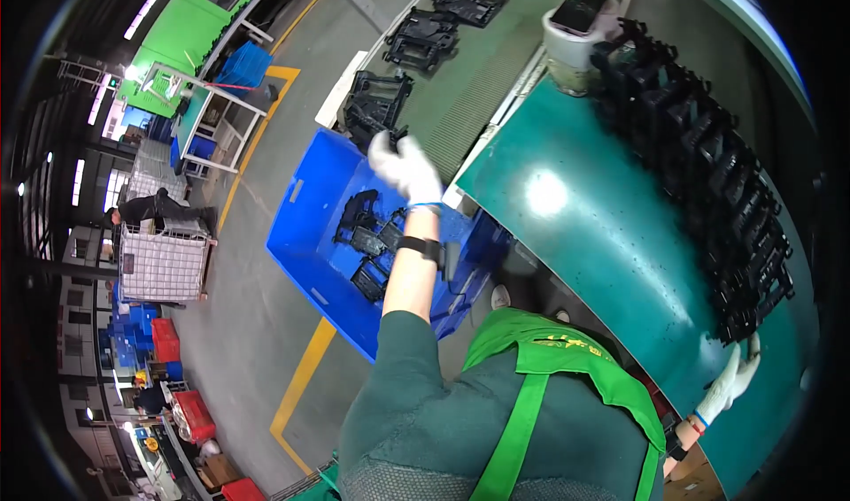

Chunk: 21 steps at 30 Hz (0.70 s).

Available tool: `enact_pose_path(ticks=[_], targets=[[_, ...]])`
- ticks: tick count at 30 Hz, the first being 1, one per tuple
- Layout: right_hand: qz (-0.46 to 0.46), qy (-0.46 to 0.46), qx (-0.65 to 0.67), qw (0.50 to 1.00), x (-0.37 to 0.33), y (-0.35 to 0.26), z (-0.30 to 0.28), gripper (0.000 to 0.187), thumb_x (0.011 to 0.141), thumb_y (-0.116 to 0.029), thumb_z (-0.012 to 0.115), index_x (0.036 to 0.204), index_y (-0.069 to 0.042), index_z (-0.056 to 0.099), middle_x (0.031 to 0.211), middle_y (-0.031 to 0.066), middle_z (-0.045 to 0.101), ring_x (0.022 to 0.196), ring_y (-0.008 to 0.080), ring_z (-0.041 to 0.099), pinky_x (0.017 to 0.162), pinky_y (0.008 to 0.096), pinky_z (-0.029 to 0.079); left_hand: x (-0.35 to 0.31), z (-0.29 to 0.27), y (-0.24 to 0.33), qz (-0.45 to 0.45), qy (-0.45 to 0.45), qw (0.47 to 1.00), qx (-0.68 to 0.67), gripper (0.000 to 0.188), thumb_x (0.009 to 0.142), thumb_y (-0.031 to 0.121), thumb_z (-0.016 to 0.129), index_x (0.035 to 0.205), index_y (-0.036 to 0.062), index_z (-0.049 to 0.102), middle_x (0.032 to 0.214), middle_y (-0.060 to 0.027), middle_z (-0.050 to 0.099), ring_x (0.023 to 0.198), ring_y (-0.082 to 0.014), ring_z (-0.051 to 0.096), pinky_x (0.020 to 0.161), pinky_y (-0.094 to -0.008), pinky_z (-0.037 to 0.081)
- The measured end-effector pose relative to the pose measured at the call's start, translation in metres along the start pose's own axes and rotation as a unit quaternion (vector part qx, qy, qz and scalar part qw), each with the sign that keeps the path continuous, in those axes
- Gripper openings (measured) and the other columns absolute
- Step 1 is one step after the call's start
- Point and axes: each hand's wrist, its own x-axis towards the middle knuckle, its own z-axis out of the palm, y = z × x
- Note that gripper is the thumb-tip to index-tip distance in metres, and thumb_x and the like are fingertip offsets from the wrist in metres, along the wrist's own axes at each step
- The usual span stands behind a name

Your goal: The person picks up plastic frames from a bin and a conveyor belt, trims them using shears, and stacks the finished frames on the workbench.

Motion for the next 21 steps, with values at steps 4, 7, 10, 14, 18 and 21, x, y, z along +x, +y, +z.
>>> enact_pose_path(ticks=[4,7,10,14,18,21], targets=[[-0.046,0.125,-0.032,0.991,0.0,-0.022,-0.001,0.042,0.099,-0.01,0.068,0.139,0.001,0.06,0.136,0.0121,0.067,0.119,0.0171,0.065,0.098,0.0289,0.051,0.095,-0.024,-0.119,-0.115,-0.153,0.975,0.116,0.038,0.094,0.033,0.069,0.118,0.0033,0.071,0.117,-0.0199,0.071,0.112,-0.0387,0.065,0.106,-0.0434,0.047],[-0.074,0.19,-0.033,0.978,-0.007,-0.056,0.002,0.039,0.1,-0.012,0.069,0.136,0.002,0.062,0.132,0.0125,0.069,0.115,0.0187,0.066,0.101,0.0304,0.051,0.115,-0.008,-0.139,-0.06,-0.225,0.966,0.114,0.046,0.095,0.044,0.064,0.11,0.001,0.073,0.116,-0.0201,0.072,0.116,-0.0409,0.061,0.106,-0.0484,0.045],[-0.111,0.204,-0.005,0.973,-0.025,-0.084,0.023,0.036,0.1,-0.012,0.069,0.133,0.002,0.064,0.13,0.0123,0.07,0.114,0.0189,0.067,0.101,0.0303,0.052,0.115,0.0,-0.133,-0.023,-0.293,0.941,0.167,0.056,0.094,0.053,0.061,0.107,0.0001,0.073,0.115,-0.0213,0.072,0.116,-0.0426,0.06,0.104,-0.0512,0.045],[-0.119,0.197,0.052,0.972,-0.045,-0.088,0.041,0.034,0.1,-0.01,0.068,0.132,0.003,0.065,0.129,0.0119,0.07,0.113,0.0183,0.067,0.099,0.0299,0.052,0.111,-0.022,-0.105,0.07,-0.378,0.879,0.281,0.065,0.09,0.062,0.063,0.112,0.002,0.071,0.111,-0.0243,0.071,0.112,-0.0434,0.06,0.099,-0.0515,0.047],[-0.122,0.174,0.081,0.974,-0.063,-0.089,0.053,0.032,0.1,-0.007,0.068,0.13,0.003,0.065,0.128,0.0119,0.071,0.112,0.0174,0.067,0.098,0.0288,0.052,0.128,-0.053,-0.081,0.172,-0.462,0.805,0.329,0.066,0.086,0.063,0.067,0.115,0.005,0.07,0.107,-0.025,0.071,0.107,-0.0422,0.064,0.096,-0.0513,0.049],[-0.109,0.18,0.066,0.975,-0.076,-0.096,0.057,0.032,0.1,-0.006,0.068,0.131,0.003,0.064,0.128,0.0129,0.07,0.114,0.0183,0.067,0.101,0.0293,0.051,0.151,-0.064,-0.061,0.156,-0.454,0.805,0.349,0.062,0.085,0.061,0.068,0.115,0.0068,0.07,0.104,-0.0238,0.072,0.1,-0.0418,0.067,0.092,-0.051,0.052]])
